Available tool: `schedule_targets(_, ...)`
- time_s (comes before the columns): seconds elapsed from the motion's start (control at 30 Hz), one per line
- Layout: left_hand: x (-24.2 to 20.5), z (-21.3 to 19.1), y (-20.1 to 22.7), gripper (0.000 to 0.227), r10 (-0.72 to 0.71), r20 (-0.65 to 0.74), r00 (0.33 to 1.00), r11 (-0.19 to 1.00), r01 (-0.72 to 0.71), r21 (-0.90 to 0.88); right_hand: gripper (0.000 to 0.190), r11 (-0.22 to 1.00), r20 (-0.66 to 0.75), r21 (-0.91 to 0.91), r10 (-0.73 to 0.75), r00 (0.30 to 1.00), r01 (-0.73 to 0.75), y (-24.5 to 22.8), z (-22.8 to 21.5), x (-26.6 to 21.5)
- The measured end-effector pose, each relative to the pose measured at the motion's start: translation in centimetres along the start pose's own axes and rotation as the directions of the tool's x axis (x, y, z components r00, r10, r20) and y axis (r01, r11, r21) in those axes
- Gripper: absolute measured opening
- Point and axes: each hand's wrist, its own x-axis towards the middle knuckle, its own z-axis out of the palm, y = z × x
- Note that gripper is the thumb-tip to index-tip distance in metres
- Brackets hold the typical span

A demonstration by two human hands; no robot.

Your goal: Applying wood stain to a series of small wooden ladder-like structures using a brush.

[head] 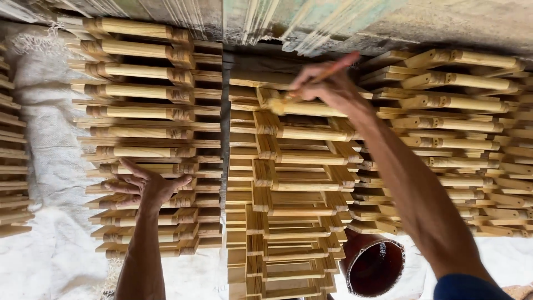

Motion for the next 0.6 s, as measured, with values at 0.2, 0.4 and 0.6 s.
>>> schedule_targets(0.2,2.9,1.4,-3.7,0.161,-0.036,0.067,0.997,0.998,0.040,-0.058,0.034,0.997,-0.063,-0.027,0.066,0.996,-0.068,0.9,-1.0,-0.1)
schedule_targets(0.4,2.4,1.7,-1.7,0.180,-0.224,0.020,0.974,0.974,0.224,0.019,0.015,0.998,-0.109,-0.054,-0.047,0.993,0.041,3.4,-0.2,0.0)
schedule_targets(0.6,1.8,1.0,-1.2,0.182,-0.259,-0.016,0.966,0.966,0.259,0.006,0.015,0.989,0.082,0.136,-0.064,0.995,0.052,8.2,-5.2,-1.9)
